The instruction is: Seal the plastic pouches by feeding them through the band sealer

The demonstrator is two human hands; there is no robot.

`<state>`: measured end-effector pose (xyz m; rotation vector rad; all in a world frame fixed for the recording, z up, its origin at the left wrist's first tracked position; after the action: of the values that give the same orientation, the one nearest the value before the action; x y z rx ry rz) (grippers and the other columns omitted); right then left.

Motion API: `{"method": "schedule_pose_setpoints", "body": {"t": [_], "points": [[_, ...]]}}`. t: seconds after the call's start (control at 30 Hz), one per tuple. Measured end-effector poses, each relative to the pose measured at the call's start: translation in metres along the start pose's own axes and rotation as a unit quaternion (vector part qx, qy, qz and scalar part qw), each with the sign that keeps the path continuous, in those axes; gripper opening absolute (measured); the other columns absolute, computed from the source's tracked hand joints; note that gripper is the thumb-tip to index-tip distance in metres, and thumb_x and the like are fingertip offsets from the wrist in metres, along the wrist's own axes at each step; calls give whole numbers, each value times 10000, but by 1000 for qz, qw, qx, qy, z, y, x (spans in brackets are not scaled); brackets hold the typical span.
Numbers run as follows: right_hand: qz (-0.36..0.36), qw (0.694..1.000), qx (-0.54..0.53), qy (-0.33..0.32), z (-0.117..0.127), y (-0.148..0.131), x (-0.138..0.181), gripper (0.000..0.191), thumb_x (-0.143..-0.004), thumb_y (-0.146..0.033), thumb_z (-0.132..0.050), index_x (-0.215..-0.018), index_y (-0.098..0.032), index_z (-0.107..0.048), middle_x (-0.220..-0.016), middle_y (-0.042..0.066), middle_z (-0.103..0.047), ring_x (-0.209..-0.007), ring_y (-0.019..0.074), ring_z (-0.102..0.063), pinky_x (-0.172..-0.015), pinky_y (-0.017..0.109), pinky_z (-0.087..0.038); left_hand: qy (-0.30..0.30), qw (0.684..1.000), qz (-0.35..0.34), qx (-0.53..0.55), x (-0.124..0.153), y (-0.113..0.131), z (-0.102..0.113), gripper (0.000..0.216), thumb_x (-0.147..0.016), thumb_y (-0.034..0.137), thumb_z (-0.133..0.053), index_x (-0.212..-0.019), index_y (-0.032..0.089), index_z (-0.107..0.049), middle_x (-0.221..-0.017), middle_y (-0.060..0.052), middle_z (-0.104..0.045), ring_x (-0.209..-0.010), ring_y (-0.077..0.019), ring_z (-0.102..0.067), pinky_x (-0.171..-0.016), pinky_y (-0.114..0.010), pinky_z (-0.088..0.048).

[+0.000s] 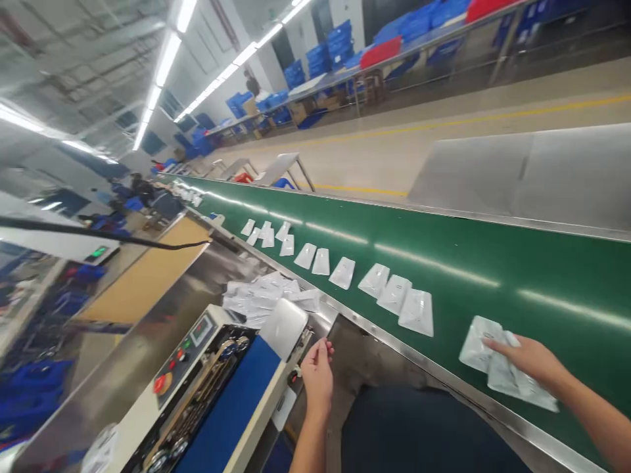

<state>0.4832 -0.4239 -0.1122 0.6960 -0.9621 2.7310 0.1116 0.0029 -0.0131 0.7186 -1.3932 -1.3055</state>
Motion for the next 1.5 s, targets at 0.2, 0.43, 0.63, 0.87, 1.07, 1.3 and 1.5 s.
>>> {"method": "schedule_pose_setpoints", "body": {"t": [0.2, 0.43, 0.63, 0.87, 1.07, 1.3, 1.5], "points": [[-30, 992, -70, -100, 8, 35, 6, 306, -844, -473, -793, -664, -228, -759, -787, 167, -791, -725, 357, -742, -695, 429, -518, -35, 999, 17, -33, 13, -12, -16, 635, -754, 683, -870, -1069, 132, -866, -1083, -188, -836, -912, -281, -801, -761, -358, -623], [5, 927, -312, -210, -63, -25, 22, 505, -642, -499, -990, -978, -181, -787, -969, 131, -844, -856, 314, -798, -708, 340, -639, -97, 993, 22, -71, 5, -28, -53, 648, -776, 698, -830, -1082, 128, -863, -1075, -198, -839, -914, -309, -805, -810, -419, -635], [-125, 910, -352, -181, -120, -58, -8, 562, -586, -343, -1049, -1012, -161, -732, -914, 148, -830, -752, 303, -798, -631, 384, -670, -268, 943, -51, -190, -10, -32, -155, 533, -897, 598, -738, -1179, 155, -828, -1185, -198, -818, -1129, -343, -771, -1050, -482, -578], [-119, 919, -362, -100, -113, -25, 0, 427, -648, -414, -990, -909, -170, -755, -877, 139, -821, -734, 290, -783, -636, 367, -647, -395, 820, -177, -374, -45, -26, -341, 978, -879, 532, -787, -1676, 108, -410, -1714, -247, -445, -1617, -372, -385, -1313, -449, -311], [-49, 934, -351, 35, -79, -16, 42, 462, -673, -574, -906, -871, -177, -776, -908, 84, -814, -834, 261, -729, -764, 337, -591, -417, 723, -206, -511, -34, -43, -440, 1212, -817, 826, -718, -1697, 83, -340, -1494, -322, -615, -1395, -488, -579, -1126, -530, -453], [-21, 934, -318, 159, -18, 21, 114, 445, -795, -628, -815, -774, -191, -734, -733, 10, -709, -725, 201, -629, -692, 292, -521, -608, 497, -392, -479, 16, -72, -494, 331, -1005, 528, -639, -1087, 234, -766, -1179, -120, -722, -1116, -301, -681, -875, -325, -462], [-66, 905, -309, 285, 58, 103, 216, 520, -854, -699, -763, -834, -179, -757, -777, 37, -730, -722, 205, -641, -664, 289, -533, -640, 473, -422, -435, 27, -54, -507, 401, -1010, 446, -556, -678, 233, -484, -725, -6, -568, -747, -206, -593, -695, -286, -358]]}}
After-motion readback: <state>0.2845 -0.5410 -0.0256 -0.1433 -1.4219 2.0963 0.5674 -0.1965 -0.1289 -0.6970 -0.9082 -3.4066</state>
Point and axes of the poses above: each hand's wrist, its own x-axis away from the middle knuckle, its own z-axis out of the back of the hand, y = z × x, the point moved 10 cm from there along -x, towards the middle knuckle
